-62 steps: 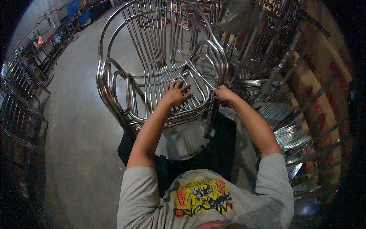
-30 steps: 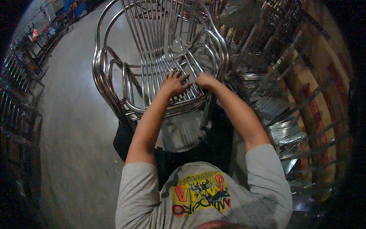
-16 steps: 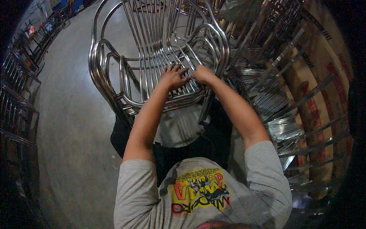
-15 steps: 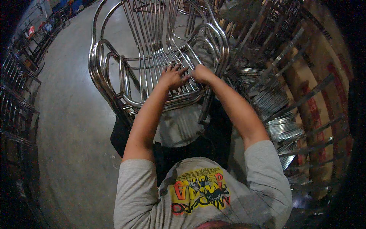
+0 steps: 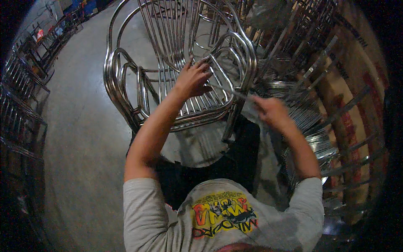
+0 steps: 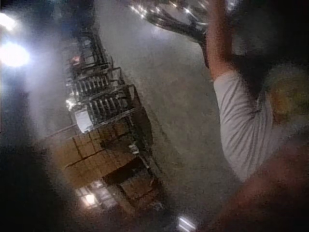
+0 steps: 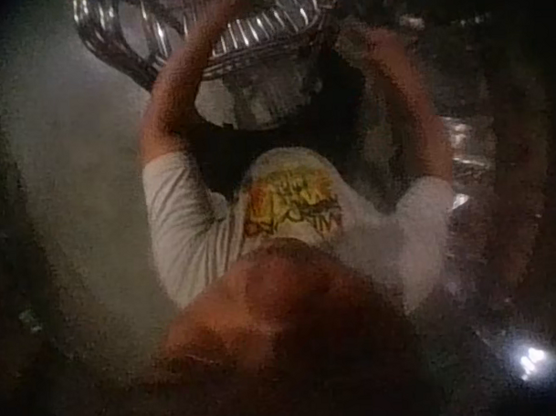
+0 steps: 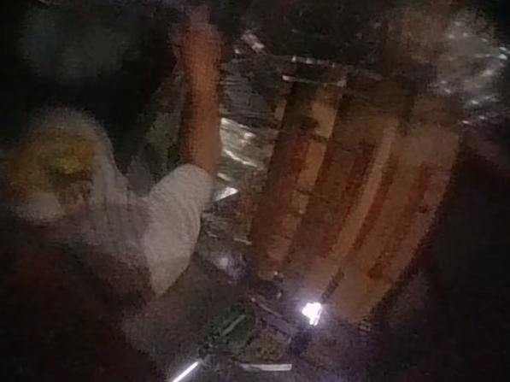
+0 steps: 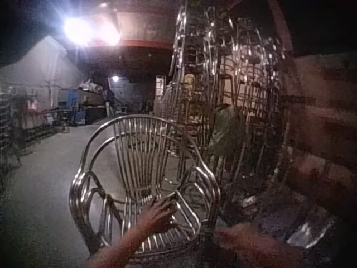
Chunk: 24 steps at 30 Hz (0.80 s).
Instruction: The person assembles metal chairs by inserting vertical rods into the chair frame. They repeatedly pick up rods, align them with the frame, and push them into place. After completing one chair, they stack it with others and begin assembling a second chair in the same manner.
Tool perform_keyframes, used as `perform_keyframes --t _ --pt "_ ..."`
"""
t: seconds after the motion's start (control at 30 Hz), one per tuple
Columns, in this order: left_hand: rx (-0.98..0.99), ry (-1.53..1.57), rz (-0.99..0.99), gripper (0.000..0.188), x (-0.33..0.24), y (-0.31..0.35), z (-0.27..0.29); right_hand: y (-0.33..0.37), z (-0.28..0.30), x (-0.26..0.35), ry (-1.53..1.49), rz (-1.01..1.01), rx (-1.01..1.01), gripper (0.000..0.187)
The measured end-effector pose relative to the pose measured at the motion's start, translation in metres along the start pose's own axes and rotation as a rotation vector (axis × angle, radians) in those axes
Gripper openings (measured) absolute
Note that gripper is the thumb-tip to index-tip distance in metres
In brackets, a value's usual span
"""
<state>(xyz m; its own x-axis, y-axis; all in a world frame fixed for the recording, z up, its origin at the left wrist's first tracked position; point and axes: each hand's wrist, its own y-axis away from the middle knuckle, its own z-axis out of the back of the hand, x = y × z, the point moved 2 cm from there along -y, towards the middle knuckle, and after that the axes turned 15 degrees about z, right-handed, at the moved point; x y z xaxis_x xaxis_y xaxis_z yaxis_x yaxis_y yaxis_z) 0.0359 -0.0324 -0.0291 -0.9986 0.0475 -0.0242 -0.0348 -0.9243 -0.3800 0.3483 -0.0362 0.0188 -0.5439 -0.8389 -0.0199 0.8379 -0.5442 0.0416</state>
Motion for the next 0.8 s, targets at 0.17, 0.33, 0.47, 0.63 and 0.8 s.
perform_keyframes --t 0.17,0.33,0.47,0.63,0.8 --pt "-0.109 0.238 0.102 0.032 -0.027 -0.041 0.082 0.001 0.110 -0.053 0.723 0.026 -0.810 0.051" --pt "-0.959 0.384 0.242 0.027 -0.012 -0.077 0.198 -0.012 0.067 0.030 -0.302 -0.158 -1.144 0.057" --pt "-1.148 0.938 0.161 0.029 -0.004 -0.087 0.221 -0.082 -0.039 0.152 -0.684 0.280 -0.675 0.067" --pt "-1.103 0.827 0.537 0.028 0.034 -0.088 0.176 -0.085 -0.085 0.176 -1.452 0.094 -0.567 0.055" --pt "-0.098 0.376 0.669 0.065 0.044 -0.066 -0.008 -0.052 -0.095 0.102 -1.626 -0.341 -0.337 0.046"
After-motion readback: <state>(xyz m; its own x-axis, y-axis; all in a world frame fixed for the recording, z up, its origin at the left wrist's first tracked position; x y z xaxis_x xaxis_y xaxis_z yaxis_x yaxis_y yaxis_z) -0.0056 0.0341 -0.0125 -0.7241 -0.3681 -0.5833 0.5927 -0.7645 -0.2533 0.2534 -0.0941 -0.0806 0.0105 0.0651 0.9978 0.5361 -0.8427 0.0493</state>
